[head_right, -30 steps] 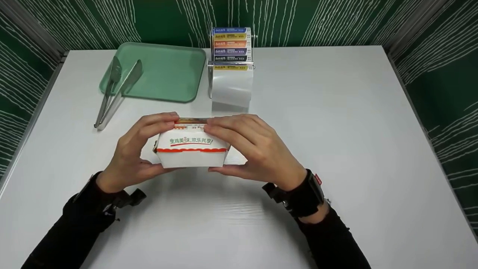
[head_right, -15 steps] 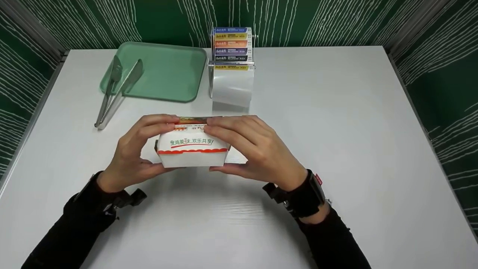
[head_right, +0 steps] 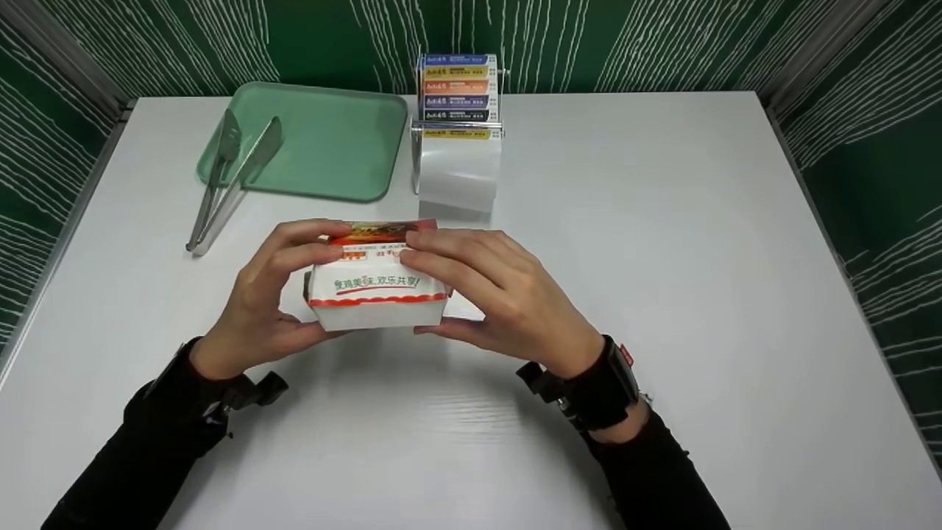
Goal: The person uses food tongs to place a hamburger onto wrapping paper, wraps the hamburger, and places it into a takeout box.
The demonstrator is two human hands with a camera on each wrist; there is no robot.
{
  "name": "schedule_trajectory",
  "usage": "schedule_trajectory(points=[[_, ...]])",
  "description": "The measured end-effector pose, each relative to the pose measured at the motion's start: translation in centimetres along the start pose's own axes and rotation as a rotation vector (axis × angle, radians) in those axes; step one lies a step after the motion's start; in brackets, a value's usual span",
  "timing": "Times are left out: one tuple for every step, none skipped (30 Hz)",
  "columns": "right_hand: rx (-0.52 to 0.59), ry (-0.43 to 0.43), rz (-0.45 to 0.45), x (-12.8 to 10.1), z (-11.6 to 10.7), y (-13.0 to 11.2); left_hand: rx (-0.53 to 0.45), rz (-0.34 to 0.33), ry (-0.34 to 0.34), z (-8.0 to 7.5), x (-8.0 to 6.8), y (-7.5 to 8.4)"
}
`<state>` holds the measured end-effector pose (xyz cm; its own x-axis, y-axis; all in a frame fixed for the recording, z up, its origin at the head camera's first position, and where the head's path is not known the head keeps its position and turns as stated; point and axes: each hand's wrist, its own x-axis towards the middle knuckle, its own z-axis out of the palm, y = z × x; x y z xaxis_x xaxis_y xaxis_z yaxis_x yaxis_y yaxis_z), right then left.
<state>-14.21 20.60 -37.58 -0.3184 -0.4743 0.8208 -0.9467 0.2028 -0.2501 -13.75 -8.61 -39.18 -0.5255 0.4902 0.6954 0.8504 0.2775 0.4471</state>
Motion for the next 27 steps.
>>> schedule_trajectory(points=[[0.0,-0.002,-0.001,0.0,0.0,0.0,-0.02,-0.02,-0.014,-0.1,0.0,0.0],[-0.001,-0.002,-0.002,0.0,0.0,0.0,-0.046,-0.043,-0.028,-0.3,0.0,0.0],[-0.004,-0.002,-0.003,0.0,0.0,0.0,-0.076,-0.072,-0.044,-0.4,0.0,-0.1],[-0.01,0.0,-0.004,0.0,0.1,0.0,-0.106,-0.109,-0.058,-0.6,0.0,-0.2],[-0.017,0.003,-0.004,0.0,0.1,0.1,-0.135,-0.155,-0.072,-0.8,-0.1,-0.3],[-0.021,0.005,-0.002,-0.1,0.1,0.1,-0.158,-0.206,-0.086,-0.9,-0.1,-0.4],[-0.024,0.007,0.0,-0.1,0.1,0.1,-0.181,-0.259,-0.099,-1.1,-0.2,-0.6],[-0.027,0.008,0.002,-0.2,0.1,0.1,-0.215,-0.313,-0.111,-1.2,-0.2,-0.8],[-0.03,0.007,0.005,-0.2,0.2,0.1,-0.252,-0.365,-0.121,-1.2,-0.3,-1.0],[-0.034,0.002,0.008,-0.3,0.2,0.1,-0.288,-0.41,-0.129,-1.2,-0.4,-1.2],[-0.039,-0.004,0.01,-0.4,0.2,0.2,-0.328,-0.449,-0.135,-1.2,-0.4,-1.4],[-0.043,-0.01,0.011,-0.5,0.2,0.2,-0.366,-0.477,-0.139,-1.2,-0.4,-1.6],[-0.047,-0.018,0.012,-0.6,0.2,0.2,-0.407,-0.499,-0.14,-1.1,-0.5,-1.8],[-0.051,-0.029,0.014,-0.7,0.2,0.3,-0.447,-0.514,-0.138,-1.0,-0.5,-2.0],[-0.053,-0.042,0.017,-0.8,0.2,0.3,-0.477,-0.528,-0.136,-1.0,-0.5,-2.2],[-0.054,-0.056,0.022,-0.9,0.2,0.3,-0.503,-0.537,-0.131,-0.9,-0.5,-2.3],[-0.057,-0.074,0.029,-1.0,0.1,0.4,-0.521,-0.545,-0.125,-0.8,-0.5,-2.4],[-0.06,-0.092,0.041,-1.0,0.1,0.4,-0.536,-0.552,-0.119,-0.7,-0.6,-2.6],[-0.065,-0.116,0.059,-1.1,0.1,0.5,-0.551,-0.559,-0.112,-0.7,-0.6,-2.7],[-0.072,-0.141,0.082,-1.2,0.0,0.5,-0.563,-0.566,-0.107,-0.6,-0.6,-2.8],[-0.082,-0.169,0.11,-1.2,-0.1,0.5,-0.573,-0.574,-0.102,-0.5,-0.7,-2.9],[-0.093,-0.195,0.142,-1.3,-0.1,0.6,-0.58,-0.58,-0.098,-0.4,-0.7,-3.0],[-0.104,-0.224,0.182,-1.3,-0.1,0.6,-0.584,-0.586,-0.093,-0.3,-0.7,-3.1],[-0.106,-0.249,0.224,-1.3,-0.2,0.7,-0.589,-0.592,-0.088,-0.2,-0.8,-3.2],[-0.106,-0.269,0.264,-1.4,-0.2,0.8,-0.595,-0.598,-0.083,-0.1,-0.9,-3.3],[-0.103,-0.282,0.302,-1.4,-0.3,0.9,-0.6,-0.605,-0.076,-0.1,-0.9,-3.5],[-0.095,-0.289,0.335,-1.4,-0.3,1.1,-0.606,-0.612,-0.067,0.0,-1.0,-3.6]])
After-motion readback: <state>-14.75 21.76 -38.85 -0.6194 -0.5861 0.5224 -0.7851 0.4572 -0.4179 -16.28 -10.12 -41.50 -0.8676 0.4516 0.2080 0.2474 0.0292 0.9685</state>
